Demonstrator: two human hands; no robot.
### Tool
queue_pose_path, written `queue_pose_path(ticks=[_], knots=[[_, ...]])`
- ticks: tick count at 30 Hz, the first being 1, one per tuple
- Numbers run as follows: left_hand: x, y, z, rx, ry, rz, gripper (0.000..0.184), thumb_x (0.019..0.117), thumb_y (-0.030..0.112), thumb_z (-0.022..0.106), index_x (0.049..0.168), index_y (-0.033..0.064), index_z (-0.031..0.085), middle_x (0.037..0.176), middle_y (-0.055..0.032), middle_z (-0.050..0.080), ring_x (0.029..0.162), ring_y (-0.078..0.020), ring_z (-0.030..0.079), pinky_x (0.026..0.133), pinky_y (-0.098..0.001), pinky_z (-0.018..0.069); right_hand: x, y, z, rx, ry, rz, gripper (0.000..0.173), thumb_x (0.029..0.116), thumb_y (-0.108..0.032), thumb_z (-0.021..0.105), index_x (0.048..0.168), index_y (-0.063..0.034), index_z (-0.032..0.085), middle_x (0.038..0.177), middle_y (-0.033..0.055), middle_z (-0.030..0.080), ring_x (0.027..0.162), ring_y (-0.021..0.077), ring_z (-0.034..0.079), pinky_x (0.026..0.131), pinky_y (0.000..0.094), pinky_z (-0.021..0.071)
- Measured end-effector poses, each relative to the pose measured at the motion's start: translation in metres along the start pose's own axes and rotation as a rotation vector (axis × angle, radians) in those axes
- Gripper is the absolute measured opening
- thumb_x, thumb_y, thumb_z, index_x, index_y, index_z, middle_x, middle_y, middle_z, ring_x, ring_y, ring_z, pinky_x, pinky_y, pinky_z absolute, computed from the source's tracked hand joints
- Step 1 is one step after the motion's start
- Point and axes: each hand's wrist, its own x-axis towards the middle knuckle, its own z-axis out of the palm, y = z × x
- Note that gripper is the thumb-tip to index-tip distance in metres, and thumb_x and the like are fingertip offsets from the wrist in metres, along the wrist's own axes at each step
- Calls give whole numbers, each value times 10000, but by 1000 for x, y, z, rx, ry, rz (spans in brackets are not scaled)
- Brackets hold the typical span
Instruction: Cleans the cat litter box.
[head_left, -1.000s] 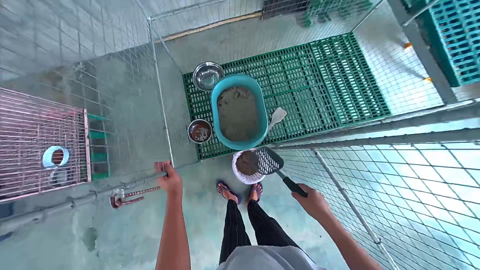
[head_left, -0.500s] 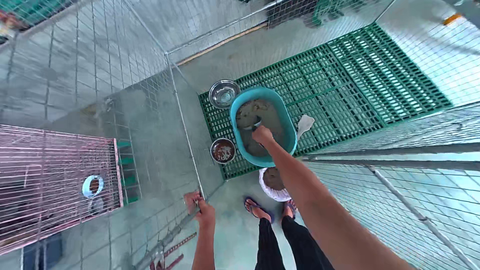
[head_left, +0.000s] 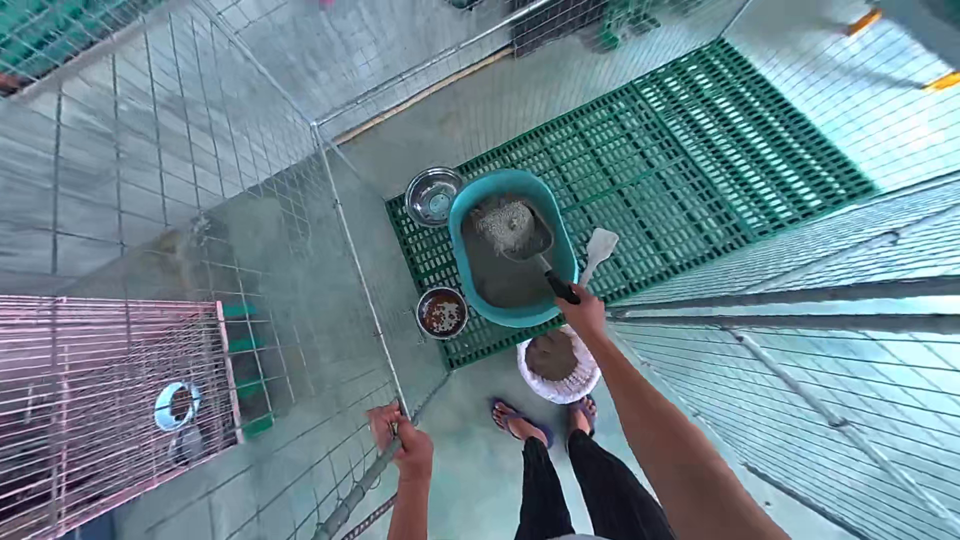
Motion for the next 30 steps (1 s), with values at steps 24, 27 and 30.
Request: queue_pose_path(ticks=[24, 27, 30], knots=[[0, 9, 4, 59, 29, -93, 123, 847, 3, 413, 788, -86, 474, 856, -118, 529, 908, -57, 537, 874, -163, 422, -67, 8, -39, -310, -146, 22, 445, 1006, -307, 621, 1398, -97, 612, 1244, 260, 680, 1186, 458, 639, 983, 655, 484], [0, 11, 3, 49, 30, -110, 127, 854, 3, 407, 791, -85, 472, 860, -111, 519, 905, -42, 527, 865, -150, 414, -69, 13, -37, -334, -178, 15, 454, 1004, -304, 622, 1410, -100, 605, 1259, 250, 679, 1194, 446, 639, 991, 649, 484], [1, 14, 5, 24, 46, -123, 121, 868, -4, 406, 805, -86, 469, 860, -84, 511, 895, -1, 519, 851, -123, 410, -79, 20, -45, -327, -187, 10, 472, 1002, -298, 630, 1435, -114, 593, 1279, 253, 672, 1202, 449, 635, 993, 656, 479]])
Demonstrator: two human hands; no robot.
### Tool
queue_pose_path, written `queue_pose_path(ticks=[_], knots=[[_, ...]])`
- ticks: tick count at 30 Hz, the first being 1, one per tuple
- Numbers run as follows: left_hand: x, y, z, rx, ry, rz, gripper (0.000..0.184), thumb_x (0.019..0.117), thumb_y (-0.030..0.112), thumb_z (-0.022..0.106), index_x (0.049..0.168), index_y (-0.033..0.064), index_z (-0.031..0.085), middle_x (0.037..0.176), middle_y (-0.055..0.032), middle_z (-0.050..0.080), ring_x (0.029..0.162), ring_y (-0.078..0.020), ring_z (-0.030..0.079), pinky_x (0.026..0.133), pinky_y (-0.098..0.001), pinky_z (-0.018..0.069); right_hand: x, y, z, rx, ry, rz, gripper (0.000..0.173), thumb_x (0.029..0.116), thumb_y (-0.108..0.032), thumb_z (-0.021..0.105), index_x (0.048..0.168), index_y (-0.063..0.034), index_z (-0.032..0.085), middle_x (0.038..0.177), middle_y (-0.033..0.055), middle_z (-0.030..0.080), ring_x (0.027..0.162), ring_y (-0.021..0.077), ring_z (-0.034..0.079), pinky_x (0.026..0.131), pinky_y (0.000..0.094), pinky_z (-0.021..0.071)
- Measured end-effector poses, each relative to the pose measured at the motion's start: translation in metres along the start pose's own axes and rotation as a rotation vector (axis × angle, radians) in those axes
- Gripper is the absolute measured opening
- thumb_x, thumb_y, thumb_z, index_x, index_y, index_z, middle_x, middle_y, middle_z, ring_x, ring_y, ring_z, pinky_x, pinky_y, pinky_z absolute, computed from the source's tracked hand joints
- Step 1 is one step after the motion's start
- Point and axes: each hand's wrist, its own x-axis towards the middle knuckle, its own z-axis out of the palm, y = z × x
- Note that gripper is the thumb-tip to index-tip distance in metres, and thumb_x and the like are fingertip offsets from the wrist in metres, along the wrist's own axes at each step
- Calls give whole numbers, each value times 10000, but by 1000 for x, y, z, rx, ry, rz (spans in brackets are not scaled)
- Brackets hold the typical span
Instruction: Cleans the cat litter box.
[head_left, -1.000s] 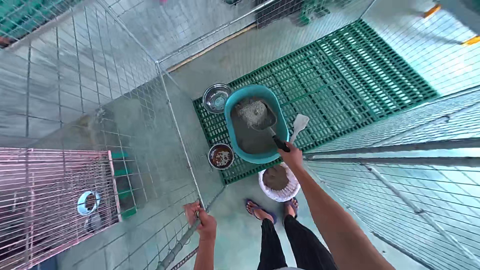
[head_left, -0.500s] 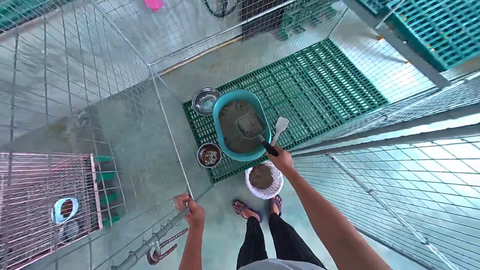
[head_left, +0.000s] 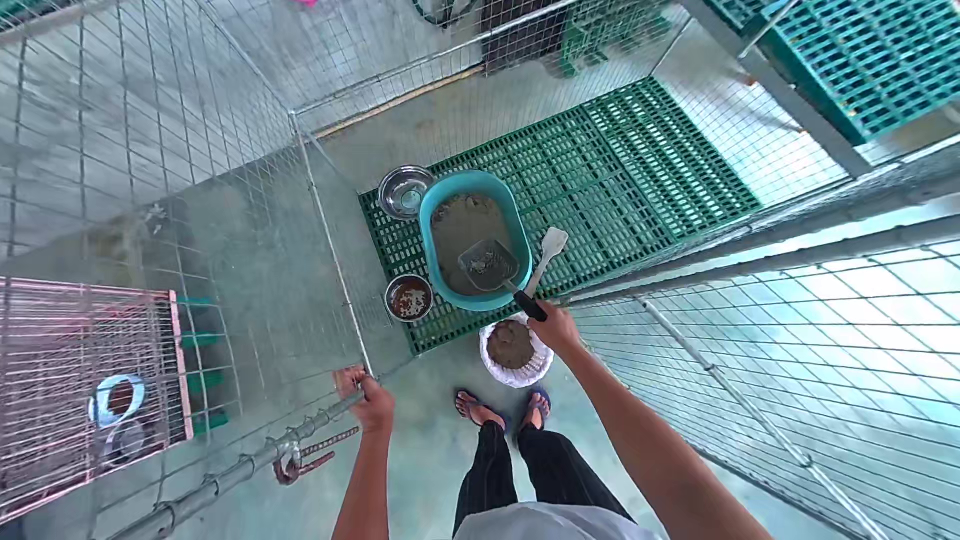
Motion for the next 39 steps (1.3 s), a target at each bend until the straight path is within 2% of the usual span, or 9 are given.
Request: queue_pose_path(ticks=[10, 12, 14, 16, 20, 23, 34, 36, 39], knots=[[-1, 13, 11, -144, 128, -209, 113, 954, -24, 413, 935, -105, 489, 894, 4, 517, 865, 72, 510, 825, -121, 440, -96, 110, -20, -102, -38, 38, 479, 985, -248, 663, 1436, -103, 600, 1142, 273, 715, 1079, 479, 682, 930, 676, 503], [-9, 22, 10, -158, 155, -301, 252, 928, -9, 484, 1128, -156, 441, 1015, -55, 529, 940, 36, 531, 837, -128, 454, -110, 133, -18, -118, -67, 76, 479, 983, -242, 666, 1437, -103, 600, 1144, 272, 717, 1082, 478, 683, 937, 673, 503], [-38, 21, 7, -132, 158, -327, 742, 826, 60, 588, 1401, -223, 213, 1337, -297, 455, 1219, -162, 491, 1013, -256, 422, -114, 151, -13, -145, -105, 108, 463, 989, -244, 661, 1426, -104, 606, 1149, 266, 719, 1088, 470, 685, 944, 664, 504], [-78, 31, 13, -153, 210, -504, 811, 893, 52, 571, 1503, -174, 88, 1510, -384, 297, 1340, -270, 436, 1067, -339, 420, -107, 162, -5, -183, -143, 136, 457, 998, -257, 649, 1429, -113, 602, 1163, 257, 718, 1106, 462, 682, 951, 655, 506], [-141, 24, 58, -205, 80, -910, 567, 975, 8, 498, 1471, -139, 266, 1363, -316, 468, 1118, -262, 560, 954, -377, 495, -71, 172, 20, -302, -277, 243, 408, 1022, -299, 591, 1364, -81, 635, 1265, 234, 690, 1210, 424, 649, 999, 636, 497], [-123, 15, 105, -257, -189, -1172, 467, 1064, 76, 464, 1479, -102, 346, 1389, -323, 492, 1163, -332, 563, 990, -430, 480, -63, 178, 26, -306, -327, 333, 380, 1022, -295, 587, 1297, -46, 670, 1288, 235, 679, 1241, 405, 636, 1019, 620, 492], [-58, -60, 261, -455, -374, -1415, 589, 1081, 303, 529, 1544, 4, 321, 1524, -251, 434, 1347, -326, 498, 1082, -455, 452, -142, 144, -27, 110, 63, 85, 508, 921, -171, 688, 1349, 86, 599, 910, 289, 706, 801, 438, 686, 767, 622, 529], [-59, -55, 265, -424, -456, -1459, 541, 1066, 279, 560, 1512, 29, 380, 1452, -223, 497, 1222, -274, 554, 985, -398, 490, -125, 121, -32, 147, 104, 13, 524, 906, -172, 693, 1363, 66, 600, 868, 262, 707, 743, 397, 682, 717, 600, 533], [-71, -42, 263, -403, -557, -1513, 302, 1024, 170, 573, 1290, 33, 529, 1008, -121, 602, 704, -131, 572, 579, -246, 493, -75, 70, -43, 171, 38, 6, 500, 950, -153, 683, 1408, 18, 580, 936, 255, 711, 783, 378, 692, 760, 583, 549]])
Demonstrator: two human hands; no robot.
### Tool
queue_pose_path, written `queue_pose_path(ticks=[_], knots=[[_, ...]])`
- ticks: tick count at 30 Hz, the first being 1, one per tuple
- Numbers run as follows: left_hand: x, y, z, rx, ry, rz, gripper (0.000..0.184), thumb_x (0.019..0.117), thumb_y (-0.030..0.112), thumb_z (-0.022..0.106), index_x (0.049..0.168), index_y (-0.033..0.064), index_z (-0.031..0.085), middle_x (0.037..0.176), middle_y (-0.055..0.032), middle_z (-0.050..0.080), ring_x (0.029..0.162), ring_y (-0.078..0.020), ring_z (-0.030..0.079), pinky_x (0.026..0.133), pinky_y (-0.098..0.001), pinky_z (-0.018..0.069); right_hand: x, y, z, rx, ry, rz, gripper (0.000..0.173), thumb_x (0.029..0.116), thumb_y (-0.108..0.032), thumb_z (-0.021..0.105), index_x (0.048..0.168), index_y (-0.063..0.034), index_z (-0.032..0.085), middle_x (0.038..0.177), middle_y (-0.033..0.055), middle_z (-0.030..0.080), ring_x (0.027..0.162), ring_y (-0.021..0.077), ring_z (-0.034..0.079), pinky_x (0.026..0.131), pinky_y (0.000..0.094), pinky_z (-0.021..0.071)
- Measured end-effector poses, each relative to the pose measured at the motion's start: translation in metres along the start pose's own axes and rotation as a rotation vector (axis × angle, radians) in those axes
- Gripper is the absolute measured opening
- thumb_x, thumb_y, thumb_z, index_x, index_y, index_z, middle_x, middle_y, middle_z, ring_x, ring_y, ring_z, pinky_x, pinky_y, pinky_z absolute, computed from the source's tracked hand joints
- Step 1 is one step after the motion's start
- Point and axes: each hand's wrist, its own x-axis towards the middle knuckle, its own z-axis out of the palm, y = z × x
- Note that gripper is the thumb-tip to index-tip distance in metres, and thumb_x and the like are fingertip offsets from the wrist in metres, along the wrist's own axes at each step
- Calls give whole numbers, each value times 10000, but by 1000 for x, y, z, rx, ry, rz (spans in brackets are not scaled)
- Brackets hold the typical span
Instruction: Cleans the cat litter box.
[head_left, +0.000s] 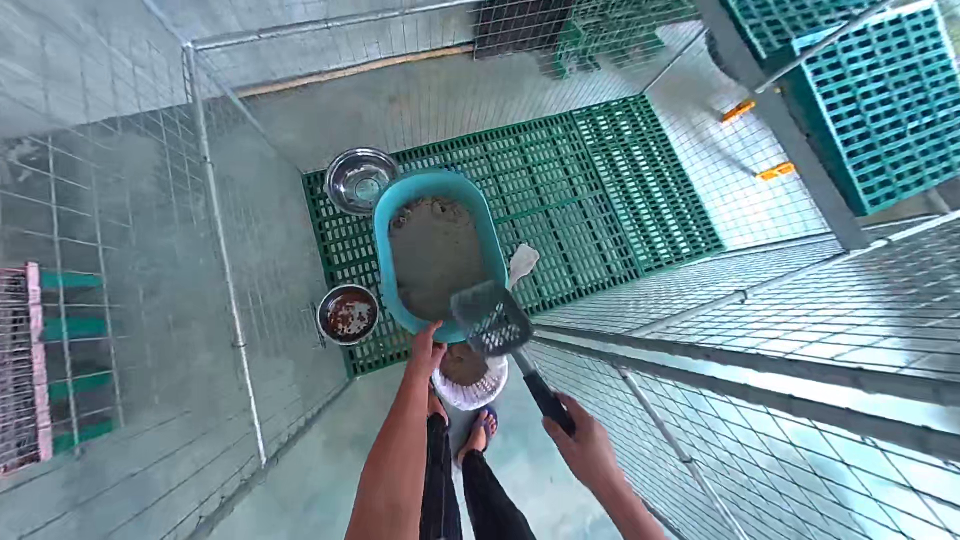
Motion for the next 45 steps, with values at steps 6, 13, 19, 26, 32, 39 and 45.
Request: queue_pose_path(ticks=[6, 13, 19, 26, 32, 39, 45], knots=[[-5, -47, -27, -198, 54, -19, 262, 985, 25, 527, 1245, 11, 499, 1000, -143, 590, 769, -185, 593, 654, -317, 533, 98, -96, 9, -205, -284, 151, 415, 1070, -281, 557, 1344, 30, 586, 1164, 285, 667, 1017, 413, 682, 934, 580, 523], [-5, -97, -54, -291, 37, 35, 344, 946, -77, 508, 1280, -11, 464, 1070, -151, 597, 888, -199, 620, 777, -361, 556, 125, -132, 35, -210, -308, 210, 419, 1081, -296, 540, 1337, 34, 571, 1153, 253, 654, 962, 347, 690, 897, 511, 547], [8, -133, -77, -295, -61, 77, 430, 884, -118, 565, 1288, -18, 458, 1083, -150, 629, 912, -212, 653, 797, -402, 577, 89, -102, 72, 62, -191, 151, 464, 1047, -225, 609, 1417, 37, 513, 1029, 246, 689, 821, 338, 715, 795, 505, 596], [13, -149, -85, -287, -109, 49, 448, 850, -132, 565, 1265, 3, 463, 1068, -121, 642, 921, -193, 659, 818, -394, 579, 131, -73, 100, 325, -13, 105, 467, 1048, -161, 597, 1464, 22, 487, 1037, 220, 670, 768, 276, 666, 729, 458, 576], [-1, -107, -68, -213, -55, 66, 424, 903, -91, 551, 1310, -10, 463, 1113, -158, 613, 940, -214, 631, 820, -398, 561, 178, -58, 105, 162, 26, 164, 507, 1034, -230, 621, 1504, -76, 515, 1285, 261, 658, 1146, 414, 654, 991, 601, 500], [-17, -84, -58, -151, -39, 14, 481, 1054, 76, 521, 1491, 18, 329, 1322, -207, 548, 1068, -234, 604, 898, -383, 531, 138, -30, 78, 122, 155, -63, 485, 968, -209, 715, 1409, -32, 616, 1192, 270, 705, 1099, 429, 684, 975, 627, 499], [-59, -84, -99, -44, -33, 8, 597, 1084, 116, 442, 1611, 99, 163, 1513, -267, 427, 1263, -325, 554, 1016, -453, 487, 118, -36, 48, 41, 63, -64, 499, 999, -243, 682, 1453, -60, 584, 1233, 276, 689, 1150, 452, 662, 1003, 648, 476]])
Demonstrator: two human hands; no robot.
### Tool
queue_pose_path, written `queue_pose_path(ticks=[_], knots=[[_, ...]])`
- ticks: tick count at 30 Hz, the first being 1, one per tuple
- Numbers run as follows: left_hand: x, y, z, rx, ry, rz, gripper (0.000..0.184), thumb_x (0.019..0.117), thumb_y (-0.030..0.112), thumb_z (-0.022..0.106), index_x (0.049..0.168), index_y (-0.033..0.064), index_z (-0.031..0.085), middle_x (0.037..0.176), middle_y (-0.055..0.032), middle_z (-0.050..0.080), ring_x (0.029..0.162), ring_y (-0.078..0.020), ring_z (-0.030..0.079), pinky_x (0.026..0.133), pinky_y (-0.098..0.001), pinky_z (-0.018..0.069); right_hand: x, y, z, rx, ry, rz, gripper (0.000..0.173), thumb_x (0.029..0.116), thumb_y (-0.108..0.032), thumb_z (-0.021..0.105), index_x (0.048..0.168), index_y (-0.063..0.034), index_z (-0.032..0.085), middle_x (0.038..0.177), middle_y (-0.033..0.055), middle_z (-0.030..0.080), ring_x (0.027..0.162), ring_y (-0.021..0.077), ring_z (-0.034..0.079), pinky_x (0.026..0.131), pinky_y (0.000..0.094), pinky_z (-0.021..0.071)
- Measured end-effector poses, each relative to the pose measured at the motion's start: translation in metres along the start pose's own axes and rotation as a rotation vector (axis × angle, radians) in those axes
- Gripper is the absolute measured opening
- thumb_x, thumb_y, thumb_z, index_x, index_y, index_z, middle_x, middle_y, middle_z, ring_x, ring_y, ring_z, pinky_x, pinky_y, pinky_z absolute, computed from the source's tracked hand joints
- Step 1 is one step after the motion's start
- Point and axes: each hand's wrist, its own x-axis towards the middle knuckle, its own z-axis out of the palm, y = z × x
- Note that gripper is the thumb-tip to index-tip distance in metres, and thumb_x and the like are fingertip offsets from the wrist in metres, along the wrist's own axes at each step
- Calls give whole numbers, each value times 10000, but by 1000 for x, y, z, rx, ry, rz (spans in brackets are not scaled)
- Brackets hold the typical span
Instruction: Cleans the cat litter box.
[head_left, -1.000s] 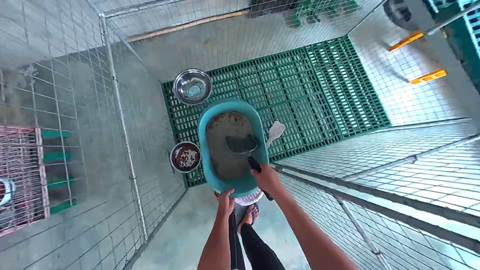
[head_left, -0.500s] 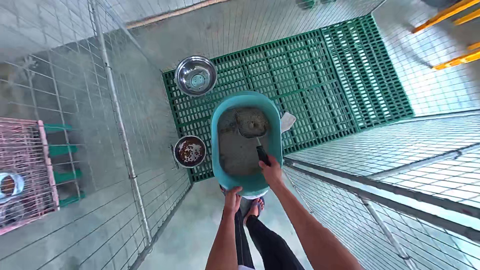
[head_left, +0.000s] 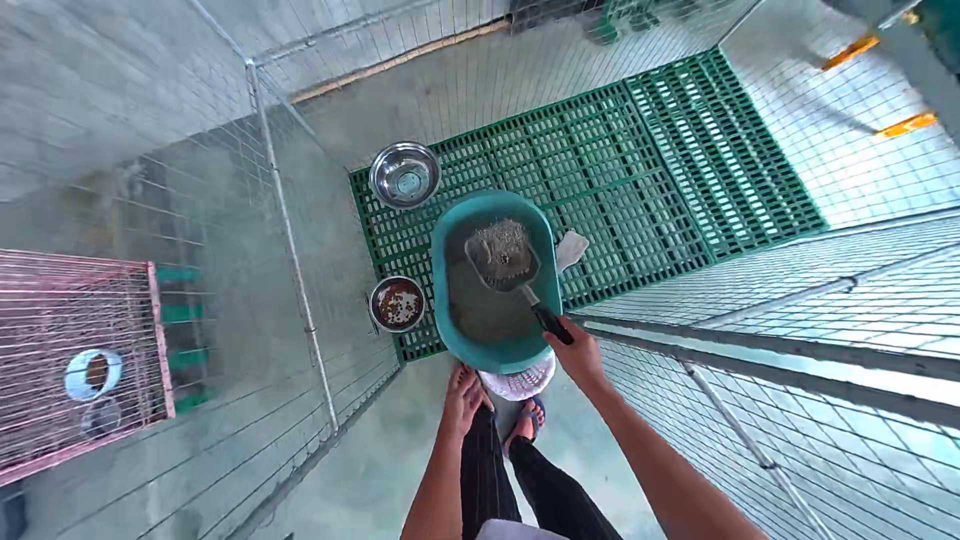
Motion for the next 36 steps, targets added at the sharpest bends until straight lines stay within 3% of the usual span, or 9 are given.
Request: queue_pose_path(ticks=[10, 20, 25, 31, 36], knots=[[-53, -59, -98, 204, 319, -70, 527, 1041, 69, 551, 1523, -17, 358, 1393, -306, 535, 1183, -364, 588, 960, -474, 496, -33, 6, -12, -140, -100, 11, 459, 1017, -258, 653, 1439, -86, 595, 1228, 269, 689, 1149, 455, 658, 995, 658, 475], [-78, -116, -108, 31, 340, -106, 484, 1058, 84, 514, 1514, -3, 379, 1430, -279, 510, 1199, -332, 575, 976, -446, 485, -46, 31, -10, -278, -169, 41, 443, 1032, -307, 630, 1436, -128, 595, 1244, 240, 691, 1168, 435, 656, 993, 636, 486], [-88, -127, -106, -37, 358, -102, 431, 1079, 102, 454, 1491, -8, 392, 1357, -244, 536, 1056, -245, 585, 897, -367, 491, -59, 47, -15, -297, -192, 35, 419, 1032, -300, 624, 1408, -114, 616, 1251, 248, 686, 1182, 446, 645, 1003, 637, 479], [-94, -134, -106, -13, 367, -119, 421, 1082, 109, 449, 1485, -4, 402, 1330, -228, 546, 1022, -226, 581, 876, -342, 487, -117, 85, -44, -286, -196, 57, 458, 1025, -273, 646, 1450, -113, 585, 1218, 254, 697, 1141, 445, 667, 989, 640, 488], [-94, -139, -104, -11, 369, -112, 420, 1078, 97, 447, 1480, -17, 403, 1322, -230, 544, 1027, -226, 573, 886, -337, 482, -172, 134, -66, -292, -161, 66, 445, 997, -244, 687, 1408, -84, 625, 1124, 266, 722, 1057, 459, 693, 942, 655, 503]])
